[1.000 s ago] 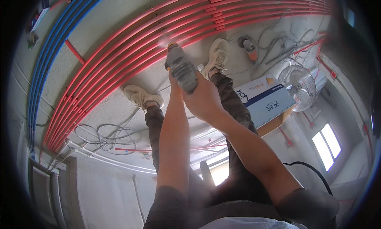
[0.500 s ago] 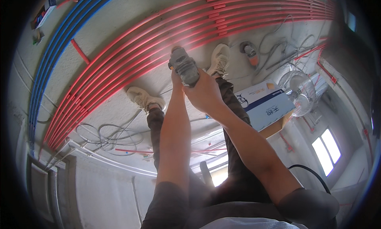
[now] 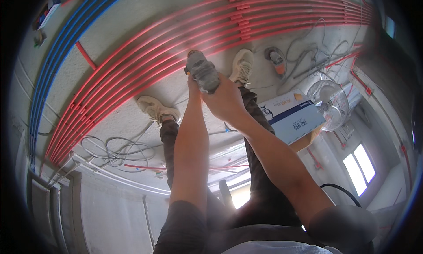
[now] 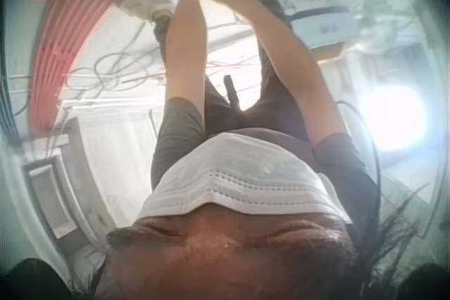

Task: The person uses a power drill to fasten red and blue pipes to the ceiling, then switches to a hammer to secure the pipes with nails. The task involves repeated drilling and hammering actions along the length of the pipes.

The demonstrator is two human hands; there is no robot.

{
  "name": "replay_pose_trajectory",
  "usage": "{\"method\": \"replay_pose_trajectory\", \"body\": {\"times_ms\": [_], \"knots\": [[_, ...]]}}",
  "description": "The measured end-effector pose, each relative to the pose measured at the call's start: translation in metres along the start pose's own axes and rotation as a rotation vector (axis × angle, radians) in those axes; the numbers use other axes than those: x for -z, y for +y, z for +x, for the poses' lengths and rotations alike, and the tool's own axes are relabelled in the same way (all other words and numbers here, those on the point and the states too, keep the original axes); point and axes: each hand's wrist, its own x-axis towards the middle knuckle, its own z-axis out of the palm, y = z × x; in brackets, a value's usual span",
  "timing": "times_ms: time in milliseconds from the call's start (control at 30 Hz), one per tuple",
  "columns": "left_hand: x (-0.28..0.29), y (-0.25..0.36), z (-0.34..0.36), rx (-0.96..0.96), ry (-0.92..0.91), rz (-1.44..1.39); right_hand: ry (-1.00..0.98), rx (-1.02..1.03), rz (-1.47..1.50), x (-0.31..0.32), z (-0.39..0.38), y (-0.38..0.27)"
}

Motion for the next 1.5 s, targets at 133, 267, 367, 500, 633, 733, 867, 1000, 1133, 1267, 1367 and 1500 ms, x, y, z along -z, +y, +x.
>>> {"method": "replay_pose_trajectory", "body": {"times_ms": [133,267,367,500,633,733,867,1000,1133,1267,1367,1500], "knots": [[0.003,-0.005,0.004,-0.013,0.006,0.010,0.000,-0.008,0.008,0.000,0.003,0.001],[0.021,-0.009,0.015,-0.081,0.011,0.094,0.006,0.027,0.046,-0.004,0.001,0.001],[0.040,-0.003,0.022,-0.042,0.073,0.019,-0.006,0.013,0.062,-0.010,0.000,-0.003],[-0.006,-0.004,0.005,0.042,-0.020,-0.012,0.036,0.006,0.051,-0.009,0.011,0.019],[0.007,0.005,0.007,0.012,-0.013,-0.028,0.023,0.064,0.053,-0.016,0.009,0.017],[0.000,0.013,0.000,0.027,-0.018,-0.052,0.027,0.044,0.038,-0.014,0.002,0.014],[-0.039,0.017,-0.030,0.076,-0.005,-0.172,0.054,0.071,0.040,0.000,-0.020,0.013],[-0.074,0.015,-0.085,0.205,-0.268,-0.568,0.110,0.073,0.158,0.022,-0.062,0.011],[-0.054,-0.007,-0.118,0.117,-0.059,-0.186,0.073,0.049,0.144,0.030,-0.105,0.023],[-0.044,-0.025,-0.125,0.087,0.029,-0.077,0.058,0.042,0.155,0.024,-0.107,0.041],[-0.035,-0.030,-0.117,0.094,0.032,-0.120,0.069,0.047,0.189,0.018,-0.102,0.051],[-0.030,-0.033,-0.109,0.036,0.095,-0.058,0.057,0.037,0.160,0.012,-0.093,0.058]]}}
